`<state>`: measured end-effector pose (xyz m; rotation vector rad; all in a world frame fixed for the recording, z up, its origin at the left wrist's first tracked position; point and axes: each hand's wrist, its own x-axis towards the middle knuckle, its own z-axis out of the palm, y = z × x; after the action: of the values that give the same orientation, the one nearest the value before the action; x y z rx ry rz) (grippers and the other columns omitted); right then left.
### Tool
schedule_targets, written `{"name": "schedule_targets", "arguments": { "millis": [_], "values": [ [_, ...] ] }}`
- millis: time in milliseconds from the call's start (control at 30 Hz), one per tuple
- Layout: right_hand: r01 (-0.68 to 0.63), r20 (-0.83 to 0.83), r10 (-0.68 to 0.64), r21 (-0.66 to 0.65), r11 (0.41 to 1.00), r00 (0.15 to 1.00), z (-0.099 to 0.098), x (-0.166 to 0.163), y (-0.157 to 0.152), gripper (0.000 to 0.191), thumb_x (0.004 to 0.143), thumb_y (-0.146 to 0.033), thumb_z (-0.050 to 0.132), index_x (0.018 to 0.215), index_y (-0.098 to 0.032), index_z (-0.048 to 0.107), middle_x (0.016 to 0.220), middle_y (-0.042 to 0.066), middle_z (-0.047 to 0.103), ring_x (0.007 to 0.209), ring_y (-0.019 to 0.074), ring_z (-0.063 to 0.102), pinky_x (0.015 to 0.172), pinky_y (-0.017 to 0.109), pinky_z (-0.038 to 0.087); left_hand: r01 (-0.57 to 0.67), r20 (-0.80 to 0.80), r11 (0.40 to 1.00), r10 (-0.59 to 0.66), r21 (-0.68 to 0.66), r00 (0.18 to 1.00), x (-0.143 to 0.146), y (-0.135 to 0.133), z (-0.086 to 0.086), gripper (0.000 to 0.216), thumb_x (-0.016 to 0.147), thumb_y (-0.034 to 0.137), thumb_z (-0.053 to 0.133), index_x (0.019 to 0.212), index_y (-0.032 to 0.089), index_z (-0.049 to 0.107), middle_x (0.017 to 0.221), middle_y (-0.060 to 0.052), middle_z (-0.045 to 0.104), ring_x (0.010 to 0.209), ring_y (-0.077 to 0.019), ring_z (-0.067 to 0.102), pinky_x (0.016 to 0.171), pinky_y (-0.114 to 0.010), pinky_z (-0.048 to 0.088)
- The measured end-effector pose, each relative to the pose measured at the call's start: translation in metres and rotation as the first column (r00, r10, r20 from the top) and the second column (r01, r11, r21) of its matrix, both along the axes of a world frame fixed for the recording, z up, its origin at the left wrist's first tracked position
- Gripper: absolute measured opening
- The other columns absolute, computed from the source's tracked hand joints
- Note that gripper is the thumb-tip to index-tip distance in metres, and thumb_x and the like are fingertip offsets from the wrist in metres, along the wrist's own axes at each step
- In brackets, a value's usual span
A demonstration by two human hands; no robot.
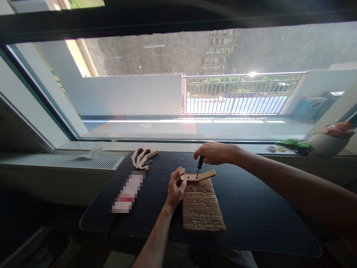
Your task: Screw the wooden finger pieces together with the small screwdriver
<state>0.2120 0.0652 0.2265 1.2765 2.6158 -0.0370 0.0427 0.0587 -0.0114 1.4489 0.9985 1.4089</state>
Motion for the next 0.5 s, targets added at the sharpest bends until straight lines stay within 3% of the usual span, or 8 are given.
{"name": "schedule_targets", "arguments": {
  "millis": [133,500],
  "values": [
    [-0.039,-0.007,0.039,-0.004,0.999,0.999,-0.0009,0.0008,0.0006,0.029,0.077,-0.011,0.05,0.097,-0.019,0.07,0.094,0.006,0.069,0.086,0.0187,0.06,0.073,0.029,0.041,0.015,-0.001,1.0,-0.015,0.006,1.0,-0.0012,0.001,-0.0037,0.05,0.078,0.02,0.058,0.127,0.023,0.049,0.121,-0.007,0.055,0.103,-0.0177,0.06,0.093,-0.032,0.047],
    [-0.048,-0.046,0.049,0.013,0.999,0.998,-0.004,0.0046,0.0019,0.027,0.08,-0.014,0.049,0.097,-0.019,0.069,0.092,0.004,0.069,0.082,0.0173,0.06,0.071,0.029,0.041,0.019,0.035,0.999,-0.017,-0.033,0.999,0.0015,0.001,-0.0009,0.049,0.076,0.022,0.062,0.123,0.022,0.049,0.109,-0.006,0.063,0.097,-0.0172,0.062,0.087,-0.03,0.049]
  ]
}}
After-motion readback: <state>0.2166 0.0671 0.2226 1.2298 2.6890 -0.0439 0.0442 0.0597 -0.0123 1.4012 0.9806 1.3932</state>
